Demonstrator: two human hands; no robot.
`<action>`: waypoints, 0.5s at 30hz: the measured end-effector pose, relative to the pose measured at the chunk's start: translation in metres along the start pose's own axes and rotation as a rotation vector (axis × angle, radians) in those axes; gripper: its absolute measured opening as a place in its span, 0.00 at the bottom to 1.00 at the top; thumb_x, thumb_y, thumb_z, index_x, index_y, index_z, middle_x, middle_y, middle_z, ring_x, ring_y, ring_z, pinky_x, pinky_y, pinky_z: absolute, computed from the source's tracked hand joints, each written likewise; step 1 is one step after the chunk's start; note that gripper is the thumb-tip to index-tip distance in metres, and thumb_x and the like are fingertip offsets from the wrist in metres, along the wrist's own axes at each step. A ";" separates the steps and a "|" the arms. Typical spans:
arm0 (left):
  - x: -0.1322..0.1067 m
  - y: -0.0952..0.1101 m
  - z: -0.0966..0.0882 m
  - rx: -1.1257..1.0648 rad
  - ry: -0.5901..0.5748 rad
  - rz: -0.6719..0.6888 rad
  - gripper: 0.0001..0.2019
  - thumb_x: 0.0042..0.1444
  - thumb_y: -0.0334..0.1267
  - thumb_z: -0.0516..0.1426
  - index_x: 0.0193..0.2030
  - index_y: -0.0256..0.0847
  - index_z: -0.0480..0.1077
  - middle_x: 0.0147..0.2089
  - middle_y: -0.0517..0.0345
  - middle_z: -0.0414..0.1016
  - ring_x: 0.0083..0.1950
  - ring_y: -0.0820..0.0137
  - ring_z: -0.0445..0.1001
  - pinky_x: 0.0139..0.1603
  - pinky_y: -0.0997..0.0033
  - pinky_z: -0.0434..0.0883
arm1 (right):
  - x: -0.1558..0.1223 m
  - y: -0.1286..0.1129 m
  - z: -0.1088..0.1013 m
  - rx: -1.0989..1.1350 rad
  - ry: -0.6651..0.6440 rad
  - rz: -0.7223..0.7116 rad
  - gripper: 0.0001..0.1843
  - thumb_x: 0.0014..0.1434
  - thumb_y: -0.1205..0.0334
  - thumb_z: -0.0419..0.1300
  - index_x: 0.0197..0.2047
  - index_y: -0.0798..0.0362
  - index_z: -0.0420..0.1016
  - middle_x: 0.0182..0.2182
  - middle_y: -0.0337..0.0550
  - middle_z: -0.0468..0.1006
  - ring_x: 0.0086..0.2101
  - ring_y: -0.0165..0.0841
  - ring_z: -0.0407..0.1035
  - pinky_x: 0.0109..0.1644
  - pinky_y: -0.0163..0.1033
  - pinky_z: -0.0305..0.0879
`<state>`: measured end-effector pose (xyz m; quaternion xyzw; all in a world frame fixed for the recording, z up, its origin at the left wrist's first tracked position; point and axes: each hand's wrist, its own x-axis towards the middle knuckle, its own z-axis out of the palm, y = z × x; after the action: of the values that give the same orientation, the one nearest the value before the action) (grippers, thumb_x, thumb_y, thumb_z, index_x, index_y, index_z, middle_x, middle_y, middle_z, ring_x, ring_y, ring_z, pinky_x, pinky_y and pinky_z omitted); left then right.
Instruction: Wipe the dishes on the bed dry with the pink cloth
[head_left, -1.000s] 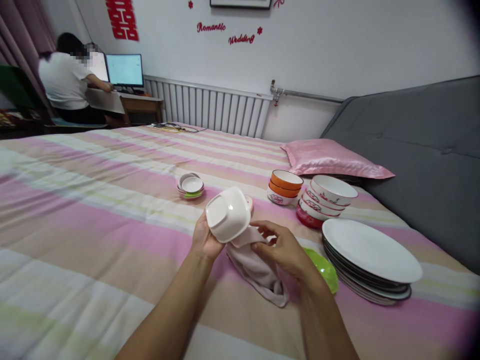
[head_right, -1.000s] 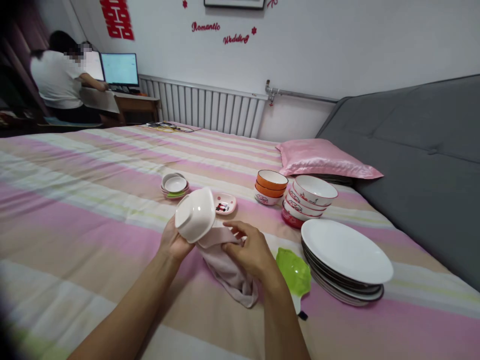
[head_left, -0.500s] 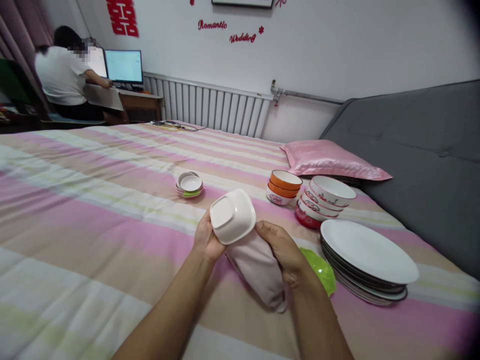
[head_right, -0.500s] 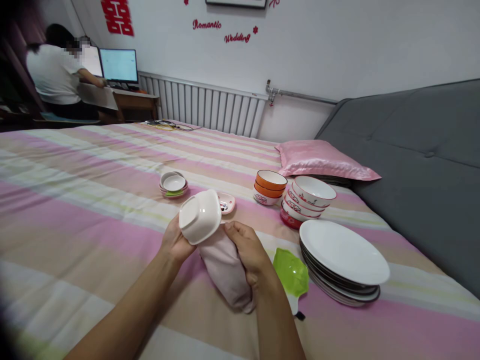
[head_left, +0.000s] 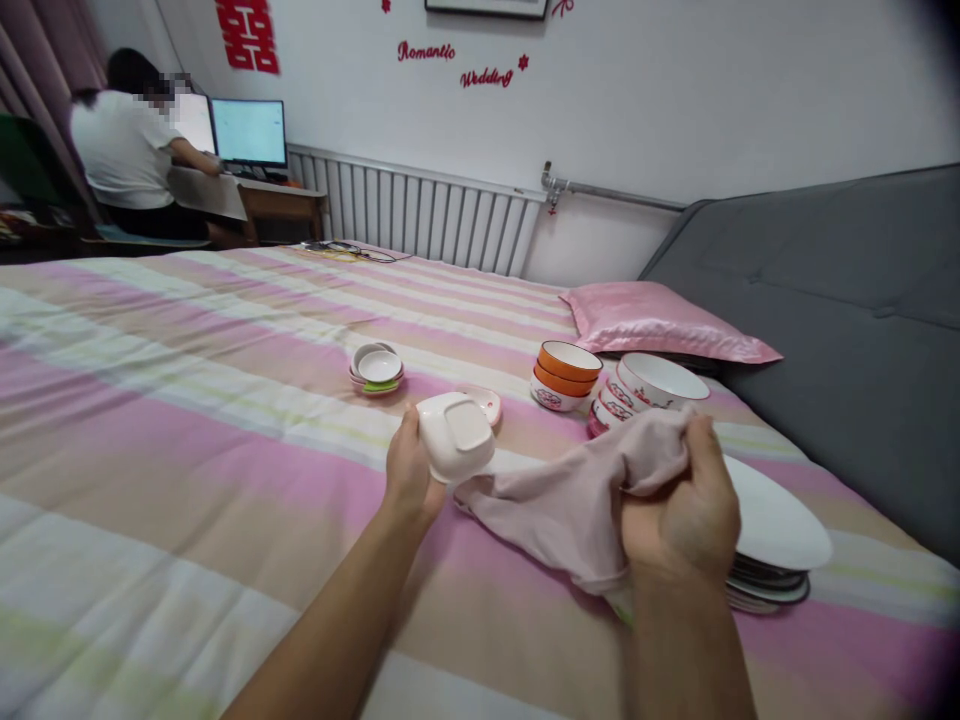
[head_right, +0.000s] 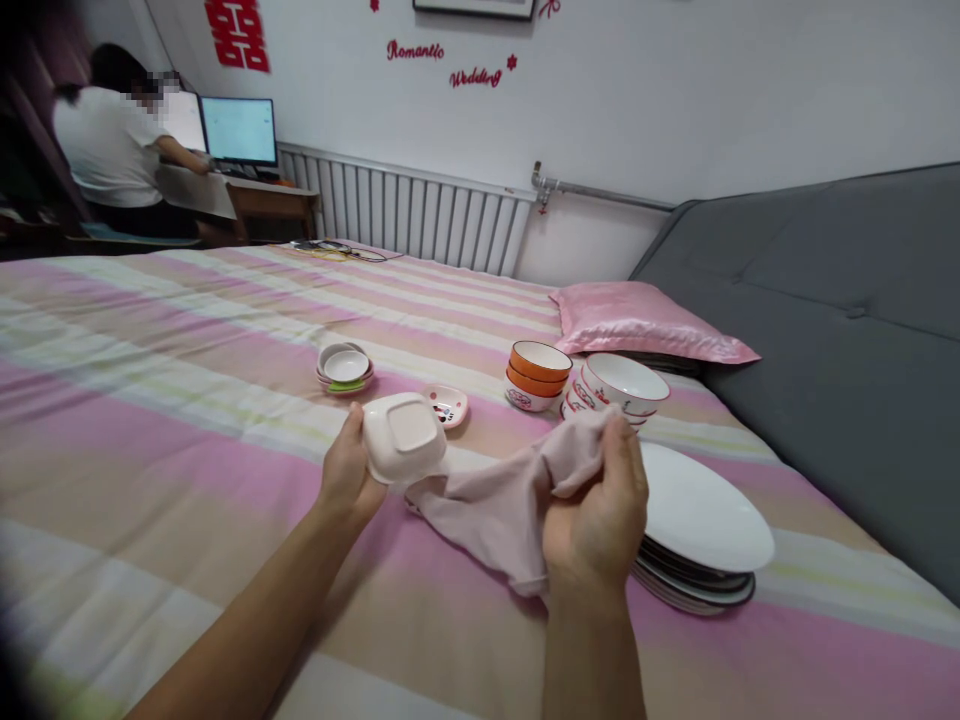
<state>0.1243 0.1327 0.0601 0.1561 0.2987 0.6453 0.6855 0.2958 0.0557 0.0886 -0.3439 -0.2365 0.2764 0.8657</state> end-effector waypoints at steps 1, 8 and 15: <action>0.000 -0.003 -0.001 0.042 -0.009 0.055 0.16 0.60 0.45 0.51 0.45 0.34 0.71 0.37 0.51 0.78 0.37 0.67 0.76 0.39 0.68 0.72 | -0.004 -0.001 0.002 -0.062 -0.040 0.000 0.06 0.55 0.55 0.60 0.33 0.47 0.72 0.24 0.32 0.71 0.26 0.25 0.67 0.32 0.30 0.65; -0.011 -0.009 0.000 0.309 0.007 0.321 0.18 0.55 0.51 0.54 0.36 0.37 0.73 0.29 0.59 0.74 0.29 0.72 0.70 0.29 0.76 0.66 | -0.039 0.020 0.028 -0.413 -0.519 0.066 0.12 0.55 0.54 0.61 0.26 0.52 0.70 0.19 0.33 0.65 0.20 0.24 0.57 0.25 0.31 0.56; -0.030 -0.011 0.003 0.363 -0.179 0.371 0.09 0.56 0.38 0.55 0.30 0.38 0.74 0.26 0.60 0.73 0.30 0.72 0.69 0.34 0.76 0.65 | -0.075 0.060 0.044 -0.633 -0.577 -0.265 0.11 0.61 0.59 0.53 0.46 0.47 0.73 0.51 0.44 0.72 0.55 0.38 0.60 0.60 0.44 0.53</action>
<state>0.1352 0.1025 0.0625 0.3848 0.3138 0.6796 0.5400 0.1956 0.0649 0.0568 -0.4674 -0.5834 0.1618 0.6443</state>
